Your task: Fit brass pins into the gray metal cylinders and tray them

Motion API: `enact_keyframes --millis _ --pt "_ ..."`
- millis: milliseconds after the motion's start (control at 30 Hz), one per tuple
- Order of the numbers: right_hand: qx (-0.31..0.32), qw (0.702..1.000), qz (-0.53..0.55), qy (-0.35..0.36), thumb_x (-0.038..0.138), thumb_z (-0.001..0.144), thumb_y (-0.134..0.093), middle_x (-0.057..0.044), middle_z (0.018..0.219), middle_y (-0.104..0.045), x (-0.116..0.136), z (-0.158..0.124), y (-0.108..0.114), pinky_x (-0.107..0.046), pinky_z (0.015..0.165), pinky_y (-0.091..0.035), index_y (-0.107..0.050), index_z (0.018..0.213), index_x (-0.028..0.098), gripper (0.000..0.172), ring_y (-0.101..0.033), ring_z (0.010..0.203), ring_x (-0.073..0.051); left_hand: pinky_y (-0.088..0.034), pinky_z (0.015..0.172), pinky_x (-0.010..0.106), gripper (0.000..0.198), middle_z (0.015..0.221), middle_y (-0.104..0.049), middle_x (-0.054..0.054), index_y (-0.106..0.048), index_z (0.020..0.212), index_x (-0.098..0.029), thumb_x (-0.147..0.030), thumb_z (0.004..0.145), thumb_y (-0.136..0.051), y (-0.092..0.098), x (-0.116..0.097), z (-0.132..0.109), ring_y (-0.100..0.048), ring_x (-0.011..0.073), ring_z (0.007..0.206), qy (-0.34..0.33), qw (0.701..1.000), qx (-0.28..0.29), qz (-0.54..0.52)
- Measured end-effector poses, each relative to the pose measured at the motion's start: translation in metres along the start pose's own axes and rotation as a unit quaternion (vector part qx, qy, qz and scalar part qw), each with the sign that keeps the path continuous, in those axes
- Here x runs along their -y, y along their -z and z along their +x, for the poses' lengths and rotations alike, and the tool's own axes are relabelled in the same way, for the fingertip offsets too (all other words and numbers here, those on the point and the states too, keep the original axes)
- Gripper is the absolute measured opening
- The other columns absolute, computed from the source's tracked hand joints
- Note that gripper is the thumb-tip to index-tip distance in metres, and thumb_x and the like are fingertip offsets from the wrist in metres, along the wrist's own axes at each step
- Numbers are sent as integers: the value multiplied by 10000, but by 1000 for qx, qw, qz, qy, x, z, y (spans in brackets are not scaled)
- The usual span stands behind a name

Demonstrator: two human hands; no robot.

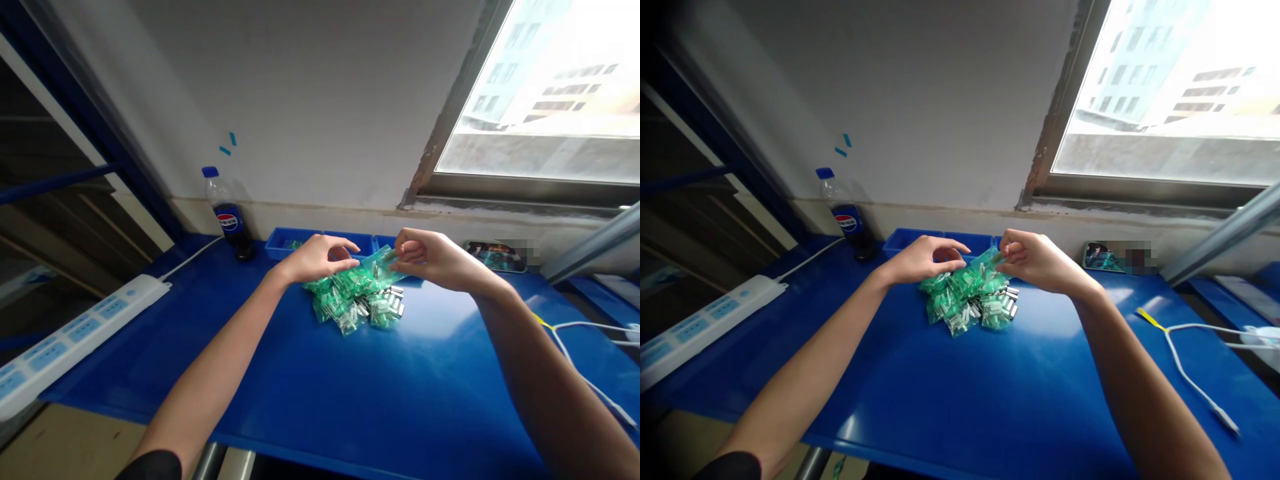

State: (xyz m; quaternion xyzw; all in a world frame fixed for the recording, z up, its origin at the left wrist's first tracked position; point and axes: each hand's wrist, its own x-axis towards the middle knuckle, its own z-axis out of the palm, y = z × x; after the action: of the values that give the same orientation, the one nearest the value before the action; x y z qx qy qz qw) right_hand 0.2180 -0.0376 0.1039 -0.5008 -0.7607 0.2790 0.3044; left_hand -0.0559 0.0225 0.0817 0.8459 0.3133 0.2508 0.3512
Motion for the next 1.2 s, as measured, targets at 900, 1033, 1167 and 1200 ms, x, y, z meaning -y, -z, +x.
enact_keyframes --millis 900,1033,1167,1200 --pt "8 992 -125 3 476 808 -771 -52 860 -764 -36 20 -34 -369 730 -536 -702 848 240 250 -725 839 -260 -565 839 367 224 1002 -800 127 -791 979 -177 -361 868 -728 40 37 -8 -740 280 911 124 921 -191 315" --pt "69 982 -176 21 450 749 -829 -49 992 -780 -43 19 -35 -362 770 -527 -721 1010 265 338 -723 955 -285 -561 896 321 252 1047 -805 95 -795 1059 -183 -354 895 -708 23 30 -1 -747 233 949 11 965 -92 246" --pt "86 980 -177 21 392 728 -851 -47 1014 -778 -51 21 -36 -360 790 -519 -718 1041 262 364 -711 966 -279 -564 915 312 413 1159 -790 114 -780 1179 -179 -427 849 -755 -5 22 6 -745 255 1054 -20 979 9 201" --pt "87 980 -176 21 386 725 -855 -46 1018 -778 -52 22 -36 -361 794 -517 -719 1045 261 369 -710 967 -277 -560 936 321 466 1201 -779 121 -770 1216 -182 -442 830 -773 -12 21 6 -738 272 1095 -21 978 28 203"
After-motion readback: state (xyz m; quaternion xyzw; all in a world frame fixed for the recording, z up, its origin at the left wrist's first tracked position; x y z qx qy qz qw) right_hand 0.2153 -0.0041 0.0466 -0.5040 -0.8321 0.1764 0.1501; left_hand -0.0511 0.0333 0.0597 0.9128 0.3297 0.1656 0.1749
